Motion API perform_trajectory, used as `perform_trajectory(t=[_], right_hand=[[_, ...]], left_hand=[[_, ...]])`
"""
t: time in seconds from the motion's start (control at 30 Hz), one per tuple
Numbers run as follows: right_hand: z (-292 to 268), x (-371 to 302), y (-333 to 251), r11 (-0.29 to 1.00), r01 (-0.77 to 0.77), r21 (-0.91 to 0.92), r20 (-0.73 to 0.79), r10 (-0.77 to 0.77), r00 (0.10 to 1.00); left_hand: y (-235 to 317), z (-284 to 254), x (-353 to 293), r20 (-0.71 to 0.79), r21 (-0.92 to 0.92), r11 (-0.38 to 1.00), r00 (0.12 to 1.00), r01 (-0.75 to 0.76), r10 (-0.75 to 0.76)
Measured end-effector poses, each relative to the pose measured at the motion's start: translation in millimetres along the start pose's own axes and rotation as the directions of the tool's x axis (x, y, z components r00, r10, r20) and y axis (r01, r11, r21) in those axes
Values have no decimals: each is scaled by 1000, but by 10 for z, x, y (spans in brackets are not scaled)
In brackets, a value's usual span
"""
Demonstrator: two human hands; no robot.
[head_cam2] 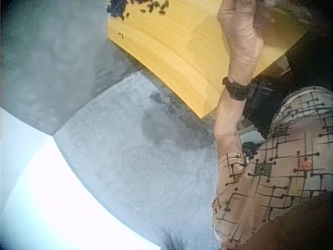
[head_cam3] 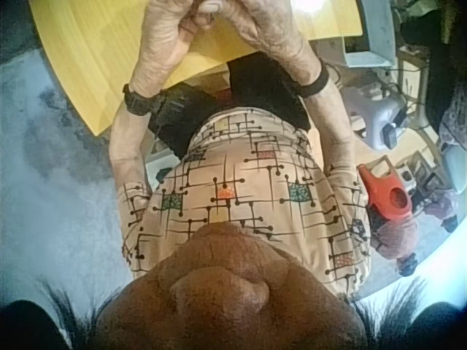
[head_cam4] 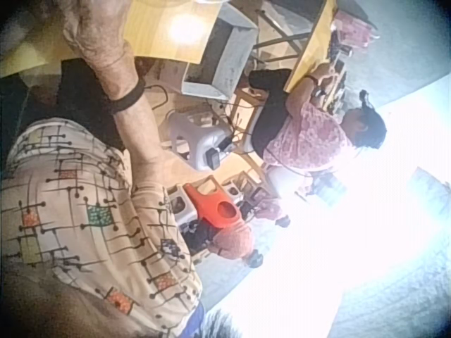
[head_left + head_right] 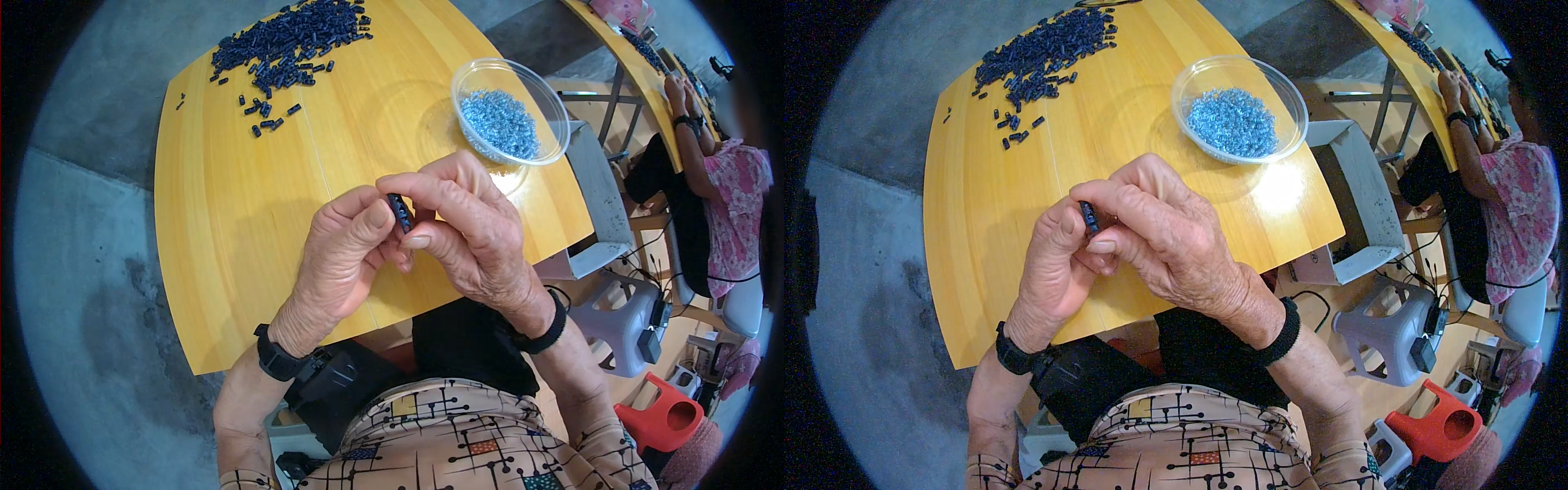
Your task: Manually assembling small plastic parts by inserting one into another.
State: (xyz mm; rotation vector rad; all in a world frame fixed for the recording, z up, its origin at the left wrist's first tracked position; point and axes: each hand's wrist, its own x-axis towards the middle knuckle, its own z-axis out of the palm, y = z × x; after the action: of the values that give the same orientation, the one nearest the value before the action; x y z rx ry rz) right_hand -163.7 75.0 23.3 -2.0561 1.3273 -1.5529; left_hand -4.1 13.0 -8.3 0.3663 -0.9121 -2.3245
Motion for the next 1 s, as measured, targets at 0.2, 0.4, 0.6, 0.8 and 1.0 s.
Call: perform_trajectory(t=[0.2, 0.4, 0.6, 0.8, 1.0], right_hand=[[26, -35, 37, 999, -4, 41, -30, 6, 1000], [49, -33, 15, 997, -24, 73, -14, 25, 1000], [101, -21, 39, 997, -15, 76, -5, 15, 1000], [62, 33, 7, 994, -47, 98, 34, 44, 998], [74, 28, 1, 994, -38, 103, -15, 40, 999]], left_hand=[[37, 99, -17, -49, 15, 999, 998, 49, -49], [5, 108, -20, -54, 50, 999, 998, -21, 23], [-51, 87, -30, -124, 124, 987, 985, -106, 122], [-53, 101, -1, -29, 117, 976, 982, -181, 186], [-29, 105, -46, -33, 30, 992, 992, -121, 122]])
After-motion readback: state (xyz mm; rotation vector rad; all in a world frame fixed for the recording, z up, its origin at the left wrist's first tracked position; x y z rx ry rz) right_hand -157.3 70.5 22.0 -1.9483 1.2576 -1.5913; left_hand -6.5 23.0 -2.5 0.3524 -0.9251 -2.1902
